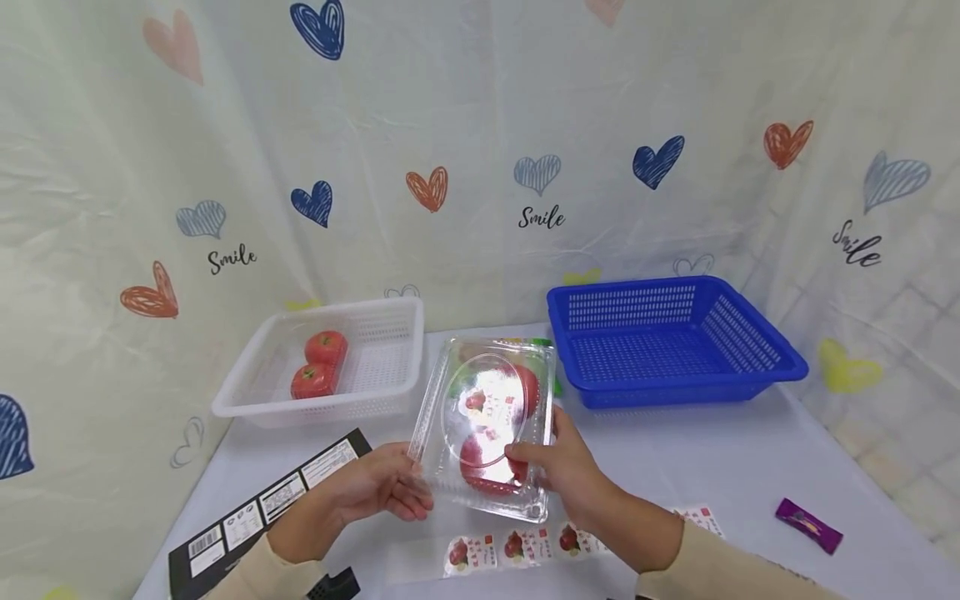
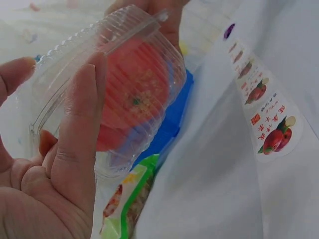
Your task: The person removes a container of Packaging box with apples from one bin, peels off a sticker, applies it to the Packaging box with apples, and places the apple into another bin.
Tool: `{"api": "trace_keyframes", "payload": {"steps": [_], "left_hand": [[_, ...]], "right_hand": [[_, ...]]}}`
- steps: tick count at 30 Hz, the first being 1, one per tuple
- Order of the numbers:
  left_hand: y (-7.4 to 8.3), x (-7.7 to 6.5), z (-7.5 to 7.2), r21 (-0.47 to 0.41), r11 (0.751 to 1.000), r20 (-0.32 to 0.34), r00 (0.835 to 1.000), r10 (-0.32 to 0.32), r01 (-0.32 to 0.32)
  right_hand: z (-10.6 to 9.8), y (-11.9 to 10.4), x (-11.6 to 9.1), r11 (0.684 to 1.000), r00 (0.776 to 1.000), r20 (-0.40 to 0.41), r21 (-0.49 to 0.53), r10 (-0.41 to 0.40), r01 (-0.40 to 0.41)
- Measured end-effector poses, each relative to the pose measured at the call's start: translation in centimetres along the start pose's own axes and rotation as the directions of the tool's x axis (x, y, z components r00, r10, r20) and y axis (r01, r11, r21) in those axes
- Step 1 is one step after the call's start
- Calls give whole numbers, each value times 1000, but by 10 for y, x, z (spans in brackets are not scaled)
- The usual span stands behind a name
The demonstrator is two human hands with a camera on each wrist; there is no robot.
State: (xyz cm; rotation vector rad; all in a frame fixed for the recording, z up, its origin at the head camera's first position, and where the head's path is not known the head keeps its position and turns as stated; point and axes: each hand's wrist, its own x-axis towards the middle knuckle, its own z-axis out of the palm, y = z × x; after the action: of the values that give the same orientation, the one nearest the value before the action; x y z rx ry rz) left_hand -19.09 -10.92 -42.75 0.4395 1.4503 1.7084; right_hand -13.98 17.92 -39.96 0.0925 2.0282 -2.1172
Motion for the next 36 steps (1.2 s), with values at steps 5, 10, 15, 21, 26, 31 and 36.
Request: {"api": "trace_keyframes", "payload": {"steps": [5, 10, 15, 21, 26, 31, 36], "left_hand": [[5, 2, 5, 45, 999, 54, 998, -7, 4], [8, 6, 8, 123, 992, 141, 990, 15, -33], [10, 15, 5, 190, 977, 196, 979, 61, -99], [7, 40, -9, 231, 967, 193, 979, 65, -109], [7, 64, -9, 250, 966, 127, 991, 35, -67], [4, 83, -5, 256, 966, 86, 996, 9, -31], [3, 112, 0, 234, 972, 55, 998, -15, 2]], "right_hand": [[-9, -11, -1, 996, 999, 0, -74, 40, -40], [-20, -24, 2, 992, 999, -17, -120, 42, -44], [-33, -35, 5, 992, 998, -54, -125, 29, -36], [-50, -42, 5, 991, 999, -37, -130, 28, -33], [-69, -55, 4, 968, 1000, -7, -251, 16, -18], [-87, -77, 3, 924, 1000, 8, -382, 3, 0], [-105, -95, 2, 898, 1000, -2, -440, -25, 21]]}}
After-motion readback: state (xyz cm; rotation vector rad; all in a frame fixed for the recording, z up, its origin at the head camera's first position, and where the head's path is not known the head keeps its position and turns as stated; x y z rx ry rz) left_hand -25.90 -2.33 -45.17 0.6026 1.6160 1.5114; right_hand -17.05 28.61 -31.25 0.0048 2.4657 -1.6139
